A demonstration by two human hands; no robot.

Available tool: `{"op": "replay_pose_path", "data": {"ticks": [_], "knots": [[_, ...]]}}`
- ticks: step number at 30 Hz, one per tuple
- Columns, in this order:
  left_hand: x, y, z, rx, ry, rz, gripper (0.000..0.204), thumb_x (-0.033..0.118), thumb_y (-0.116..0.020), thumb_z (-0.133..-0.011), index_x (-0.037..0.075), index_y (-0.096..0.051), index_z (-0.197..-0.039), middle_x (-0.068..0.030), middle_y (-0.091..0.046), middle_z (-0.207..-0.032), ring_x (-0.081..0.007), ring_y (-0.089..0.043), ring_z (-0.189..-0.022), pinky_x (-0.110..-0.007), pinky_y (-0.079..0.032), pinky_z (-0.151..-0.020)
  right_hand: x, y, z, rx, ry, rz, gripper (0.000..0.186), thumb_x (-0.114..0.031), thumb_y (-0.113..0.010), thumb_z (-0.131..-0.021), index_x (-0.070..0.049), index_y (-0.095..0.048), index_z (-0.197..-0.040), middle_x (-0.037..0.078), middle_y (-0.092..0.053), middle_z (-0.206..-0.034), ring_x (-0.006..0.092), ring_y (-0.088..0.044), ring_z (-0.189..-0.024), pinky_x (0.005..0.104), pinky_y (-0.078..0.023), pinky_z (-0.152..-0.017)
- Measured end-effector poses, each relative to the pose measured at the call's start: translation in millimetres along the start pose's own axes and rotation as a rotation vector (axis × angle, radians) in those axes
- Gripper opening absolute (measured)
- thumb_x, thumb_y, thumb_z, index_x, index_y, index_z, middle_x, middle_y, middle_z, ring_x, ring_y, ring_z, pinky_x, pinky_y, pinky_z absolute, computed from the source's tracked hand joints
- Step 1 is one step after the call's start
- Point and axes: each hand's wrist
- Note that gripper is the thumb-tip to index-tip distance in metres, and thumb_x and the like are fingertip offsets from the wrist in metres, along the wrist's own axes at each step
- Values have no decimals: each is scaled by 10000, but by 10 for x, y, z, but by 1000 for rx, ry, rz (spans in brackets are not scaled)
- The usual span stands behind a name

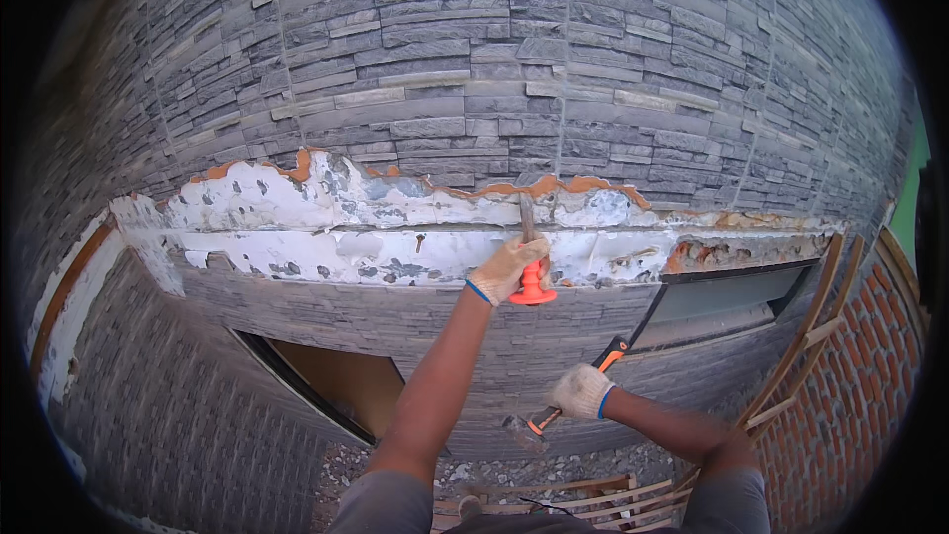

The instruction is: The person uses a hammer and chisel to remove wall tiles from a curved exterior wall. They repeatedly strike the chisel to loosen and detach tiles, working along a horizontal band of the wall.

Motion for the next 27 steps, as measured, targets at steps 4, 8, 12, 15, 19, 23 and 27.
{"op": "replay_pose_path", "data": {"ticks": [4,8,12,15,19,23,27], "knots": [[59,-20,63,35,19,-53,217,252,-634,-982,65,-527,-959,-65,-559,-746,-196,-600,-651,-383,-534,-664,622,446,-33,570,-381,63,169,-275,-705,-807,-111,-663,-798,110,-686,-687,337,-706,-663,466,-519,-547],[160,-85,166,143,45,-89,254,286,-669,-968,62,-551,-956,-57,-573,-723,-175,-591,-613,-356,-525,-584,421,-461,258,342,-576,-298,171,-288,-691,-841,-124,-685,-889,129,-711,-781,329,-725,-761,460,-554,-641],[181,-107,265,376,174,-995,444,399,-725,-915,7,-555,-1037,-142,-655,-804,-253,-661,-705,-418,-533,-645,-266,-1962,856,43,-734,-515,237,-334,-699,-855,-151,-720,-1005,135,-741,-933,330,-727,-945,481,-564,-825],[-28,-47,454,372,-2,-1590,496,405,-794,-869,-10,-540,-961,-237,-711,-884,-397,-717,-806,-465,-544,-688,-898,-3034,1436,-234,-948,-683,278,-346,-695,-866,-146,-743,-1053,126,-760,-1000,317,-733,-984,473,-571,-845],[-936,-61,1034,251,384,-405,157,154,-620,-962,64,-492,-952,-60,-549,-746,-188,-556,-585,-372,-531,-587,-2124,-4634,2334,-564,-1640,-1219,373,-360,-706,-866,-131,-766,-1154,133,-743,-1185,306,-711,-1113,441,-567,-913],[-2427,-406,1854,540,1002,55,392,445,-580,-1036,87,-510,-890,-64,-537,-767,-225,-560,-679,-388,-533,-605,-3457,-5800,3354,-519,-2326,-1305,400,-332,-697,-850,-77,-748,-1154,168,-735,-1189,308,-718,-1104,439,-573,-913],[-3195,-941,2378,446,1336,117,253,254,-675,-984,59,-525,-926,-66,-561,-818,-192,-589,-738,-369,-551,-645,-4124,-5950,4291,-833,-2415,-1478,263,-286,-808,-777,-61,-759,-903,99,-733,-772,210,-718,-654,387,-569,-609]]}}
Point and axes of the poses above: each hand's wrist, its own z-axis away from the middle knuckle, its own y-axis out of the back of the hand, x = y × z
